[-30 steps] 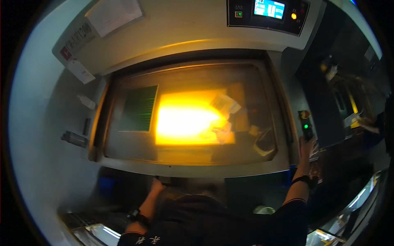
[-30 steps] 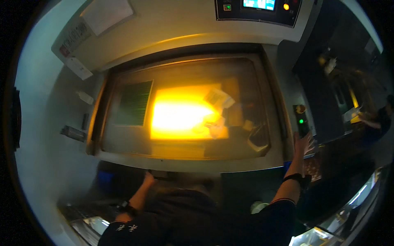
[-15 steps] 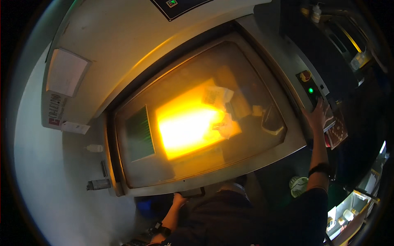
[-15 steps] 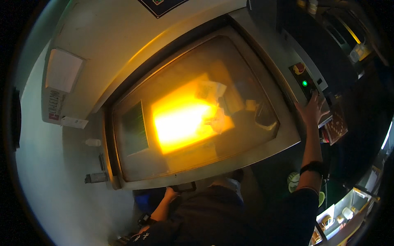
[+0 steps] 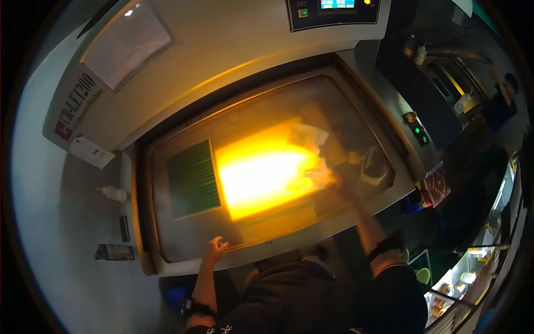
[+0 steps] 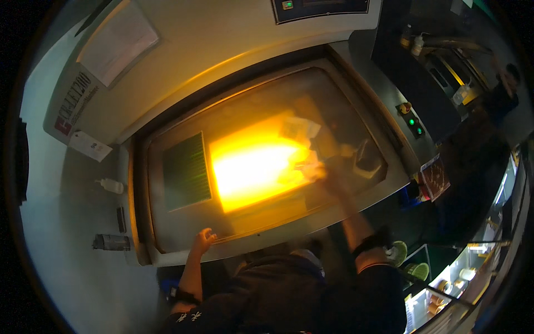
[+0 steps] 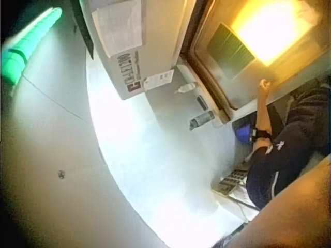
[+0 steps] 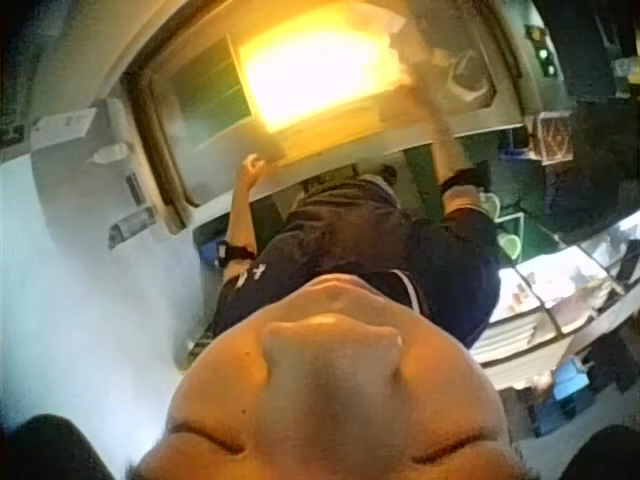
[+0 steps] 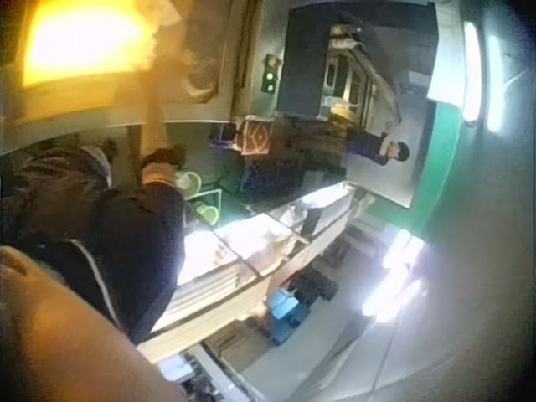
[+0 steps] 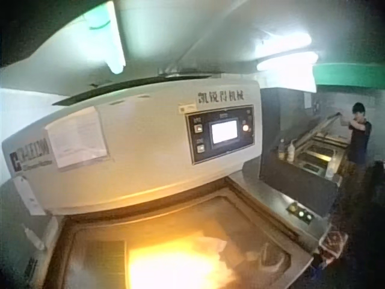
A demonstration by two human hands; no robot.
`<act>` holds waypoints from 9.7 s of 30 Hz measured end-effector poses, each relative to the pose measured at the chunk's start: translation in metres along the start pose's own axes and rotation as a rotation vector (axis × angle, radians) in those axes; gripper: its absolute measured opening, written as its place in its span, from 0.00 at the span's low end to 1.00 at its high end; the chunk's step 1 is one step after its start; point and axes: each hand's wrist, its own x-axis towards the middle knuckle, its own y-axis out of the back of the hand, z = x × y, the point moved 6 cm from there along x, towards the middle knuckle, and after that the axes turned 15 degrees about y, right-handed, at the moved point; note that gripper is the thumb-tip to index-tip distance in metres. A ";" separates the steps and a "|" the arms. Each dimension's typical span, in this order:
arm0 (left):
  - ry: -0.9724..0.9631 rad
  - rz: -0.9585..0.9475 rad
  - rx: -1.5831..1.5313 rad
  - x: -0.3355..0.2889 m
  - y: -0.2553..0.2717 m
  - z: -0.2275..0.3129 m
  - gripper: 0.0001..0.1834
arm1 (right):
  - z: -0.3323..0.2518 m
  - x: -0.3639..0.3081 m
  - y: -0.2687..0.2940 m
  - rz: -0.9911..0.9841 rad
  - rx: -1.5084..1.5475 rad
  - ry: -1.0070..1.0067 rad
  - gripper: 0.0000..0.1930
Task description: Repeatedly loading and unloading PCB panels into an LED exposure machine for circuit patterning.
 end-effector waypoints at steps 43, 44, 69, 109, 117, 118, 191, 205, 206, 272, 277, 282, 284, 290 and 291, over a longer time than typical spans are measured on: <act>-0.249 0.024 0.130 0.094 0.041 0.046 0.25 | -0.490 -0.030 -0.261 -0.621 0.470 0.552 0.24; -0.220 0.066 0.119 0.082 0.043 0.055 0.25 | -0.494 -0.034 -0.249 -0.601 0.517 0.571 0.25; 0.190 -0.219 -0.373 -0.210 -0.094 -0.069 0.30 | -0.283 0.002 -0.216 -0.753 0.414 0.511 0.19; -0.470 0.387 -0.477 -0.033 0.108 -0.211 0.29 | -0.480 -0.064 -0.045 -0.249 -0.672 0.030 0.21; 0.386 0.589 0.101 0.053 0.082 -0.129 0.59 | -0.514 -0.032 0.009 0.656 -0.660 0.926 0.14; 0.412 0.631 0.148 0.055 0.082 -0.131 0.64 | -0.515 -0.030 0.012 0.751 -0.698 1.013 0.16; -1.181 -0.541 0.862 -0.256 -0.141 -0.169 0.22 | -0.612 -0.744 -0.530 1.519 0.710 -1.106 0.20; -1.588 -0.131 1.234 -0.135 -0.028 -0.149 0.12 | -0.581 -0.697 -0.556 1.189 0.667 -1.240 0.14; -1.574 -0.127 1.143 -0.133 -0.025 -0.152 0.12 | -0.582 -0.690 -0.552 1.144 0.600 -1.211 0.12; -1.697 -0.076 0.185 -0.087 0.013 -0.159 0.10 | -0.618 -0.677 -0.757 0.991 0.577 -1.145 0.18; -1.704 -0.126 0.112 -0.089 0.013 -0.159 0.10 | -0.572 -0.667 -0.730 0.825 0.479 -1.100 0.18; -1.700 -0.088 0.130 -0.089 0.015 -0.158 0.09 | -0.569 -0.656 -0.692 0.814 0.438 -1.042 0.17; -1.691 -0.087 0.131 -0.090 0.015 -0.159 0.09 | -0.572 -0.659 -0.693 0.818 0.425 -1.045 0.17; -1.705 -0.095 0.117 -0.088 0.016 -0.159 0.08 | -0.601 -0.676 -0.751 0.741 0.528 -1.145 0.18; -1.708 -0.094 0.129 -0.088 0.015 -0.159 0.08 | -0.605 -0.678 -0.759 0.714 0.525 -1.154 0.18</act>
